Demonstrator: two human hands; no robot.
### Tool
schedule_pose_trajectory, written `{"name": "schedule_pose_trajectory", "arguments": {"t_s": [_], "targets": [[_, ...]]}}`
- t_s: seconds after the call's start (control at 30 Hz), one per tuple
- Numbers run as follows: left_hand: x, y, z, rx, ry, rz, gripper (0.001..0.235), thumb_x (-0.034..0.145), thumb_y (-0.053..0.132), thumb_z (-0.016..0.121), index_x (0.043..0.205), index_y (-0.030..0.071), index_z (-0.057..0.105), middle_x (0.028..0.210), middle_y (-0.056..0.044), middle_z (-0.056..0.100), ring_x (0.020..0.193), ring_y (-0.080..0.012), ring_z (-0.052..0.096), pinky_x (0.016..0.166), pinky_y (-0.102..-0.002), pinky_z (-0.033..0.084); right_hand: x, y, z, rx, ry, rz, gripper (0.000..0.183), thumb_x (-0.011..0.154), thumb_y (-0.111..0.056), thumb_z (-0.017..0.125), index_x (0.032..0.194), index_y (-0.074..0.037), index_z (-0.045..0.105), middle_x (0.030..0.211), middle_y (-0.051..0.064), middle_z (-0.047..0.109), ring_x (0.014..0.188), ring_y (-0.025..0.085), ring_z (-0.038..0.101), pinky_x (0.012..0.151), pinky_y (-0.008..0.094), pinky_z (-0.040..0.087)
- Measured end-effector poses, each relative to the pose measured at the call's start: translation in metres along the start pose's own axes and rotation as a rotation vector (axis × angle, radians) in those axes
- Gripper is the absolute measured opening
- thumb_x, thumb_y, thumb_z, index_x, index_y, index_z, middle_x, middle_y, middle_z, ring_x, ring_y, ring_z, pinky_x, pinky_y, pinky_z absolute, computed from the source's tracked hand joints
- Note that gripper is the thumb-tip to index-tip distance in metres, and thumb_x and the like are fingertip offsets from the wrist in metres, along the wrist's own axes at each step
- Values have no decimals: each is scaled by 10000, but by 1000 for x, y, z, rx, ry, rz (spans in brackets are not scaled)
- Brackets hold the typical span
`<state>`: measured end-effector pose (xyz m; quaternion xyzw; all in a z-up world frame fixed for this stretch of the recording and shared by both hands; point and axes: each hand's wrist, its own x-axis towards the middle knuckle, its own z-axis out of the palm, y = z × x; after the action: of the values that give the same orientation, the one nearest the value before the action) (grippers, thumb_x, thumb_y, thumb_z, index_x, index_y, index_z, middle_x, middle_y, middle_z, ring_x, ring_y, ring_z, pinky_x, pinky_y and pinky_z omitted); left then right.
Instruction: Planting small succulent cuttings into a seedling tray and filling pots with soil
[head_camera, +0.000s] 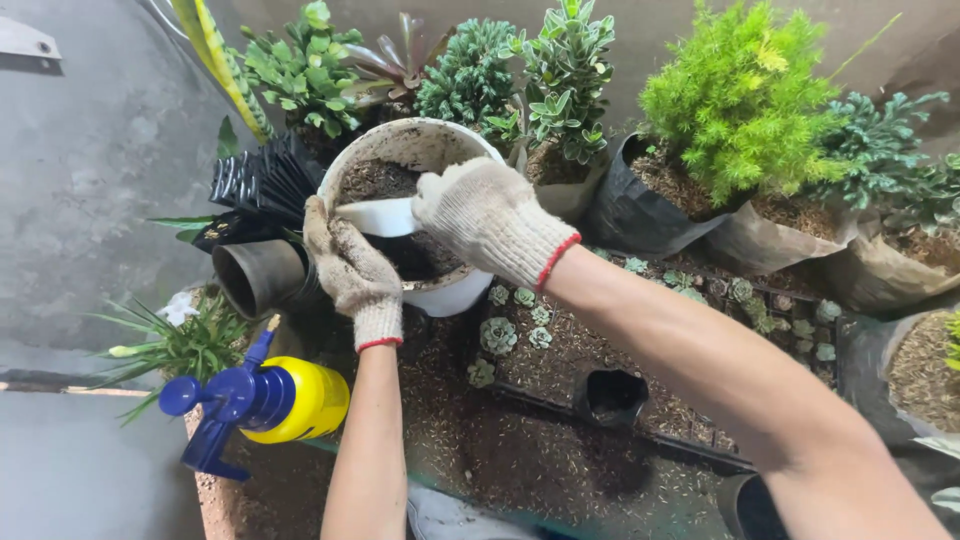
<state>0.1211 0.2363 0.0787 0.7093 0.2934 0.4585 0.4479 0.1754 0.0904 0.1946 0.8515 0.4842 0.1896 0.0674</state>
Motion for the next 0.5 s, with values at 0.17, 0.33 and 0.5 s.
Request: {"name": "schedule_pose_trajectory", "arguments": {"t_s": [0.17,0.33,0.5], "targets": [[1,-7,1,73,-25,-72,386,1116,400,402,1482,308,486,1480,-13,516,1407,-236,495,1229,-406,344,-20,19,-44,-78,-276,-91,71,906,-103,634,915,-111,704,788,109,728,769,306,758,663,441,602],[-2,-15,0,134,-9,24,365,1113,354,420,1459,288,514,1444,-32,531,1397,-253,487,1219,-379,338,-8,55,-54,-235,-700,-128,183,1039,-251,614,1207,-180,633,972,4,655,728,121,644,641,263,578],[-4,-13,-2,234,16,135,367,1105,341,449,1455,266,529,1439,-53,537,1395,-279,476,1211,-405,316,0,57,6,-125,-73,71,44,954,-101,654,951,-133,684,688,44,639,655,230,728,589,397,610]]}}
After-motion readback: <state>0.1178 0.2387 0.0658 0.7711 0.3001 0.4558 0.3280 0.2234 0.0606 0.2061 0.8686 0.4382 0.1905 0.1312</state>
